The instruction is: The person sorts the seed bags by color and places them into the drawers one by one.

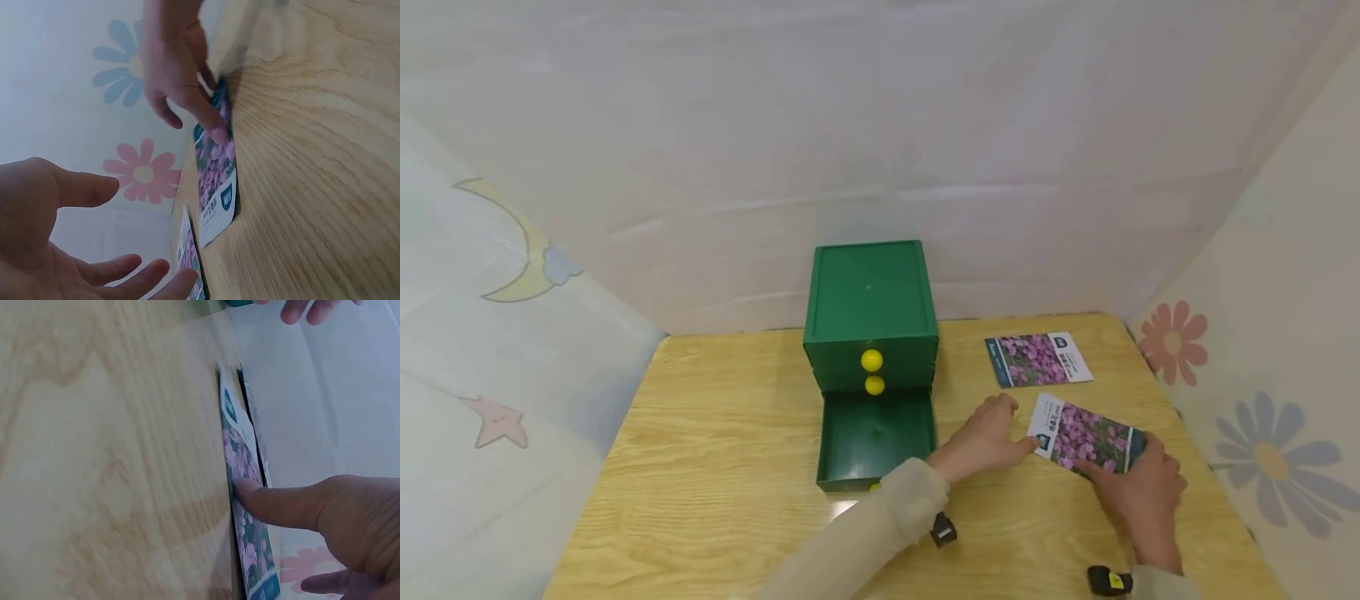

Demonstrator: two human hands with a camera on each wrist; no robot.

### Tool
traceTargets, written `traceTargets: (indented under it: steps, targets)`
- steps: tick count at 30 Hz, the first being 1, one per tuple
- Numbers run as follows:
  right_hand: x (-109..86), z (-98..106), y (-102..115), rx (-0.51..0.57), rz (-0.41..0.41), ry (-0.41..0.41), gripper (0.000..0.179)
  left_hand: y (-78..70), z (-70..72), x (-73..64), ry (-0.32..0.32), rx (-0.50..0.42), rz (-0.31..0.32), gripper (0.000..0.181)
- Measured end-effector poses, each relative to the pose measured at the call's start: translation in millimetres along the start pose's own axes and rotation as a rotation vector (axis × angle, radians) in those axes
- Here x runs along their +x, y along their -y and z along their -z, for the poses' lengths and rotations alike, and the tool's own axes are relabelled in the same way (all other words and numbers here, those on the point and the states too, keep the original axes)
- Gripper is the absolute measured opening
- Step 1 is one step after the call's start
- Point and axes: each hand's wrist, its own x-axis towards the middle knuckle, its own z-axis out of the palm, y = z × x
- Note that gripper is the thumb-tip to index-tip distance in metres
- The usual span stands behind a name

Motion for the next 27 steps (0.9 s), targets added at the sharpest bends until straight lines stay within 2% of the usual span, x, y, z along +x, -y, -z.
traceTargets:
  steps: [6, 12, 15, 20, 27]
  targets:
    - [2.4, 9, 1, 0.022, -0.024, 0.023, 0.122, -4.7, -12.0, 11.4, 0.039, 0.112, 0.047, 0.063]
    - [7.1, 15, -3, 0.040, -0.014, 0.037, 0.120, -6.9, -28.1, 14.9, 0.066, 0.143, 0.166, 0.072]
    - [9.8, 15, -6, 0.053, -0.022, 0.035, 0.118, -7.5, -31.3, 16.0, 0.078, 0.140, 0.198, 0.076]
    - [12.4, 16, -13, 0.051, -0.026, 0.020, 0.110, -9.2, -32.1, 17.7, 0.121, 0.094, 0.203, 0.075]
    - [10.0, 18, -24, 0.091, -0.070, 0.005, 0.075, -4.9, -35.5, 16.3, 0.148, -0.007, 0.139, 0.072]
